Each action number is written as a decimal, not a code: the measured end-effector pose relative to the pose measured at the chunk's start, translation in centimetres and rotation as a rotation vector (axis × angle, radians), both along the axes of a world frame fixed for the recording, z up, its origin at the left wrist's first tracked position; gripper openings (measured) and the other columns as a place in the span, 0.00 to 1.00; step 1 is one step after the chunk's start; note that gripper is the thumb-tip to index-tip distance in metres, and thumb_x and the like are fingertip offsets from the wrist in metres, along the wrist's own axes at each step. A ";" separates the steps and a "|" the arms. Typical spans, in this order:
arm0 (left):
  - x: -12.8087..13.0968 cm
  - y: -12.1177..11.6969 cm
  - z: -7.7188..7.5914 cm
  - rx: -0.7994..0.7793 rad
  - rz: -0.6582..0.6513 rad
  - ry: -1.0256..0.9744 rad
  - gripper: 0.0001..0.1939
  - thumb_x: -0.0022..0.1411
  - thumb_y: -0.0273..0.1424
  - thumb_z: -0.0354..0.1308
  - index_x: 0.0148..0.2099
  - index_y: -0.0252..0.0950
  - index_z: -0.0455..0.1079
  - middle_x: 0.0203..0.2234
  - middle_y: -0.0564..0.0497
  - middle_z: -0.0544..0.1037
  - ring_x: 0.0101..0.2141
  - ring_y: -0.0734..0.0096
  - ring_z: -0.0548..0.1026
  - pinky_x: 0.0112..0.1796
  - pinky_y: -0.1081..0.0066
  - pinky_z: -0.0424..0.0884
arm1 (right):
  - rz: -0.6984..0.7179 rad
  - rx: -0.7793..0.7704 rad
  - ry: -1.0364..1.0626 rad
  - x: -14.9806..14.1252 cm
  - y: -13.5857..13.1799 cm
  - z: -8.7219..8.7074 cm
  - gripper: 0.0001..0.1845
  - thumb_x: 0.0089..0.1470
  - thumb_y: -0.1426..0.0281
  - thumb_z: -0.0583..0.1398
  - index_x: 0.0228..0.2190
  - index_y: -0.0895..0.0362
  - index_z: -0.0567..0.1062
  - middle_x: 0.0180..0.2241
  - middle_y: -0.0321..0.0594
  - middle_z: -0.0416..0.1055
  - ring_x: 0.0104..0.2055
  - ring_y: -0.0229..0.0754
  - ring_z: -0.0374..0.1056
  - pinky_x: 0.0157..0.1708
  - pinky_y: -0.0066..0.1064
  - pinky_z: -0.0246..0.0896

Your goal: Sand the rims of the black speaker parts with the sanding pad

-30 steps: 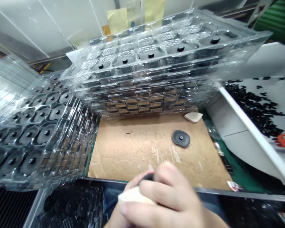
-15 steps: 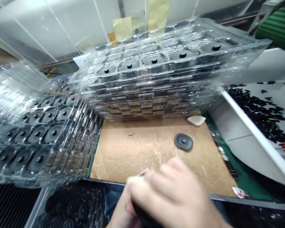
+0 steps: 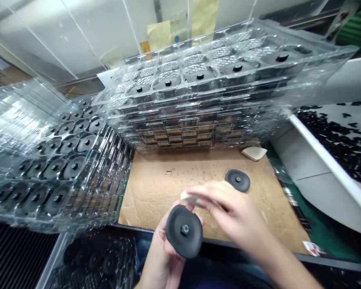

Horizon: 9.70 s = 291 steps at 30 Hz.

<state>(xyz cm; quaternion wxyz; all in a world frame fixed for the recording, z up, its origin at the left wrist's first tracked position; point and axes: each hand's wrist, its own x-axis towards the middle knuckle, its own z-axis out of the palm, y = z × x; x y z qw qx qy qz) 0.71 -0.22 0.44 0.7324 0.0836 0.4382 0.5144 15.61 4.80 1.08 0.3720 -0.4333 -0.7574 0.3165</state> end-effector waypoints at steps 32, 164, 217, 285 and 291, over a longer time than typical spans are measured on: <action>-0.5 0.0 0.4 -0.074 -0.104 -0.167 0.22 0.38 0.31 0.70 0.41 0.40 0.75 0.38 0.49 0.80 0.38 0.70 0.76 0.41 0.75 0.70 | 0.064 0.030 -0.093 1.0 -3.3 2.7 0.14 0.53 0.79 0.52 0.38 0.54 0.72 0.27 0.32 0.72 0.24 0.35 0.65 0.28 0.30 0.58; -1.9 0.3 0.9 0.057 -0.086 -0.144 0.27 0.37 0.34 0.70 0.44 0.43 0.73 0.43 0.51 0.78 0.43 0.66 0.74 0.45 0.74 0.67 | -0.092 0.252 -0.076 -0.6 -4.4 -0.9 0.18 0.51 0.81 0.56 0.43 0.56 0.74 0.45 0.46 0.61 0.45 0.45 0.59 0.40 0.36 0.63; -0.7 0.2 0.3 -0.067 -0.119 -0.136 0.29 0.27 0.34 0.73 0.39 0.40 0.75 0.34 0.52 0.79 0.37 0.70 0.74 0.42 0.75 0.67 | -0.010 0.017 -0.139 0.4 -3.0 2.5 0.13 0.55 0.78 0.52 0.40 0.56 0.72 0.29 0.37 0.72 0.28 0.37 0.68 0.28 0.27 0.64; 0.6 -0.2 2.7 -0.035 0.058 0.079 0.31 0.25 0.34 0.73 0.39 0.44 0.75 0.37 0.53 0.80 0.39 0.64 0.76 0.42 0.72 0.69 | -0.359 -0.453 0.202 1.7 -5.3 -0.6 0.09 0.53 0.63 0.57 0.34 0.51 0.76 0.34 0.35 0.75 0.33 0.40 0.71 0.30 0.25 0.66; 0.3 -0.6 1.5 -0.034 0.104 0.148 0.32 0.24 0.34 0.73 0.40 0.44 0.75 0.38 0.52 0.80 0.40 0.67 0.75 0.40 0.75 0.70 | 0.027 -0.104 0.036 0.2 -3.9 2.2 0.12 0.54 0.78 0.53 0.38 0.54 0.73 0.31 0.36 0.74 0.31 0.36 0.70 0.33 0.25 0.66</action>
